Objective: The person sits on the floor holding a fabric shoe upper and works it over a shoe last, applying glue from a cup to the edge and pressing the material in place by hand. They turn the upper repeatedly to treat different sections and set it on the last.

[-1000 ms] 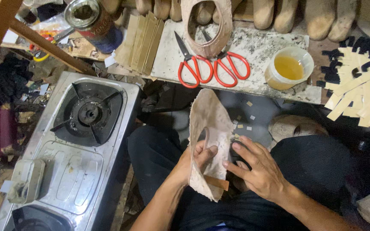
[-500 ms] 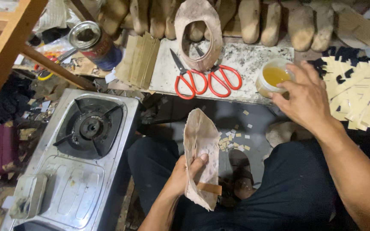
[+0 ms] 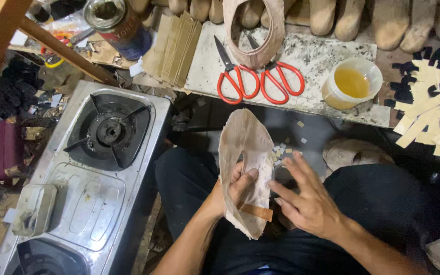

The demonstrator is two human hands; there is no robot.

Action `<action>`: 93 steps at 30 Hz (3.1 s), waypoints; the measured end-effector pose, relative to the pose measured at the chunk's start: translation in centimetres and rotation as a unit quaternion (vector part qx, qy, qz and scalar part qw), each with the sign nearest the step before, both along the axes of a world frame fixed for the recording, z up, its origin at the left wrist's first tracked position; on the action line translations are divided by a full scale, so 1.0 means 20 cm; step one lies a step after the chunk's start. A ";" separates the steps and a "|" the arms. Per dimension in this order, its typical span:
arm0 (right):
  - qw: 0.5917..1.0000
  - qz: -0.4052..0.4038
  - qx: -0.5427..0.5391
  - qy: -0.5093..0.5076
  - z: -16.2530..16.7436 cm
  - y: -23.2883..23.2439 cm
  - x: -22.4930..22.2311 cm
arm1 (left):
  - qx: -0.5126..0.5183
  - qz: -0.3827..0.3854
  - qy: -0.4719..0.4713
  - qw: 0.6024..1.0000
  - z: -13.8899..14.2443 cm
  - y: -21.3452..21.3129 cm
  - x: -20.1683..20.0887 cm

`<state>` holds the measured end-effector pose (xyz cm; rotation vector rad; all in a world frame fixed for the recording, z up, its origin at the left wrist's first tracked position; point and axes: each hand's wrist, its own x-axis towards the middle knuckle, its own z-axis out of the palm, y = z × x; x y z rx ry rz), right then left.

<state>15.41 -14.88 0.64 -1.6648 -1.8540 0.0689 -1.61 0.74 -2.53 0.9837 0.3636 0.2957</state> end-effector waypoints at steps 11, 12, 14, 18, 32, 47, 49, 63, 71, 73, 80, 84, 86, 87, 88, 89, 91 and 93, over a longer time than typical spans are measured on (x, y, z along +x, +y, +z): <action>0.999 0.022 0.043 -0.024 -0.05 -0.10 -0.03 | -0.011 -0.033 0.051 0.998 -0.04 -0.03 -0.01; 0.994 0.010 0.081 -0.070 -0.05 -0.09 -0.03 | -0.003 -0.042 0.061 0.997 -0.02 -0.03 -0.02; 0.993 -0.021 0.088 -0.079 -0.05 -0.09 -0.02 | -0.036 -0.039 0.033 0.998 0.02 -0.04 -0.01; 0.988 0.058 0.103 -0.102 -0.05 -0.10 -0.01 | -0.039 -0.035 0.039 0.998 0.09 -0.03 -0.02; 0.983 0.016 -0.015 0.181 -0.13 -0.15 -0.12 | -0.016 -0.001 0.055 0.998 0.06 -0.05 0.00; 0.981 -0.122 0.139 -0.064 -0.05 -0.08 0.05 | -0.070 -0.058 0.115 0.989 0.09 -0.12 -0.05; 0.976 -0.161 0.149 -0.001 -0.06 -0.09 0.06 | 0.015 -0.038 0.138 0.990 0.09 -0.10 -0.06; 0.832 -0.113 0.053 0.541 -0.29 -0.27 -0.48 | -0.091 0.099 -0.006 0.991 -0.11 -0.27 0.06; 0.754 -0.197 0.188 0.598 -0.11 -0.38 -0.35 | 0.115 -0.101 0.133 0.979 -0.19 -0.06 0.07; 0.747 -0.218 0.231 0.583 -0.04 -0.48 -0.27 | 0.162 -0.104 0.206 0.959 -0.20 0.01 0.08; 0.740 -0.464 0.322 0.366 0.21 -1.09 -0.12 | 0.098 -0.053 0.196 0.974 -0.34 0.16 0.02; 0.689 -0.597 0.263 0.316 0.20 -1.38 -0.13 | 0.097 -0.080 0.122 0.985 -0.44 0.20 0.03; 0.682 -0.624 0.219 0.313 0.13 -1.46 -0.13 | 0.117 -0.074 0.147 0.979 -0.46 0.18 0.04; 0.677 -0.636 0.197 0.313 0.08 -1.49 -0.13 | 0.129 -0.071 0.160 0.976 -0.46 0.17 0.04; 0.663 -0.664 0.150 0.312 0.04 -1.52 -0.13 | 0.136 -0.062 0.154 0.977 -0.47 0.16 0.04; 0.647 -0.689 0.103 0.310 -0.01 -1.54 -0.13 | 0.142 -0.053 0.147 0.977 -0.47 0.15 0.04; 0.616 -0.728 0.021 0.299 -0.08 -1.58 -0.14 | 0.166 -0.024 0.147 0.975 -0.46 0.15 0.05; 0.586 -0.757 -0.050 0.284 -0.13 -1.62 -0.16 | 0.201 0.014 0.160 0.966 -0.45 0.15 0.06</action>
